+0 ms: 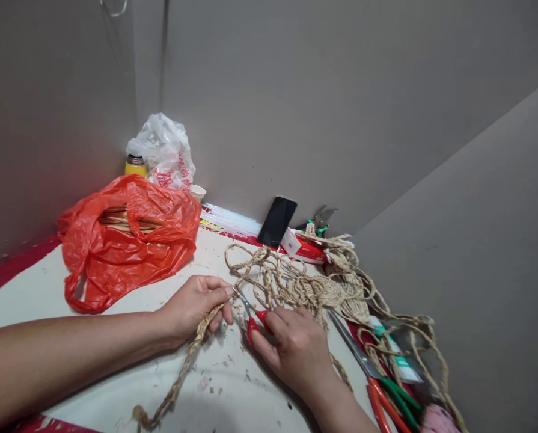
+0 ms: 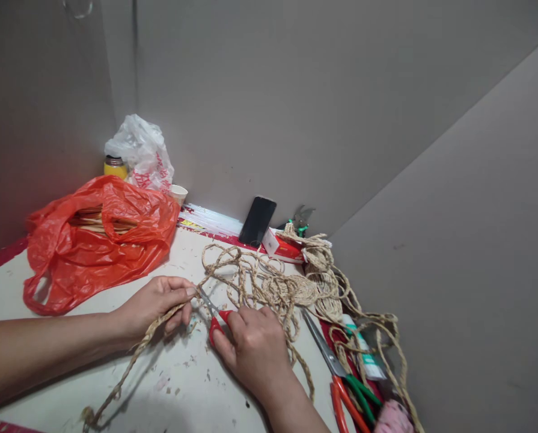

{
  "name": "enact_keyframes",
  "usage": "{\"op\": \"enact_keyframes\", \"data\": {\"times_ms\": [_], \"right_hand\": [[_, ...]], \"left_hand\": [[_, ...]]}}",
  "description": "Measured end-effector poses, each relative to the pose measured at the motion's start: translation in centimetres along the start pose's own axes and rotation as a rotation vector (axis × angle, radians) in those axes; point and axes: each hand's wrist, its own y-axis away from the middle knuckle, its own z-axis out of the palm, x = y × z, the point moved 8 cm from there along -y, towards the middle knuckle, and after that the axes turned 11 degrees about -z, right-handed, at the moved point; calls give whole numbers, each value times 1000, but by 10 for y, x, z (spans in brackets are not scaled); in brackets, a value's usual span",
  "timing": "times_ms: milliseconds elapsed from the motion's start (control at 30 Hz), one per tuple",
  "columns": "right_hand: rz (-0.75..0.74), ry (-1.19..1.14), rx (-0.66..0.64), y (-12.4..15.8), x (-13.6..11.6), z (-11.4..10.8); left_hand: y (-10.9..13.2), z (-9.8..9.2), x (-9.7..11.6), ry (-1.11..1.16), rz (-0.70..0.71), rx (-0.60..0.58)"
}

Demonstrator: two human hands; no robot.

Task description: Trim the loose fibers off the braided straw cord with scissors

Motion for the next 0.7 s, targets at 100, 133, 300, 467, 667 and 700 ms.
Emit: {"op": "enact_keyframes", "data": {"times_ms": [100,133,300,467,667,700], "right_hand": [[0,-3,5,-1,-2,-1],[-1,-4,8,-1,-2,-2],[-15,-35,5,-2,-3,-2],[-31,-95,16,-1,-1,-2],[8,-143,108,2,7,-6],[17,-141,115,3,8,-6]], "left_hand": [[0,3,-2,-6,-12,-21],[0,3,-3,-6,-15,-25],[0,3,-3,-6,-9,-17],[-1,3,-2,2,3,-34],[-3,3,0,115,-5,-92],[-4,3,0,151,-13,-104]]}}
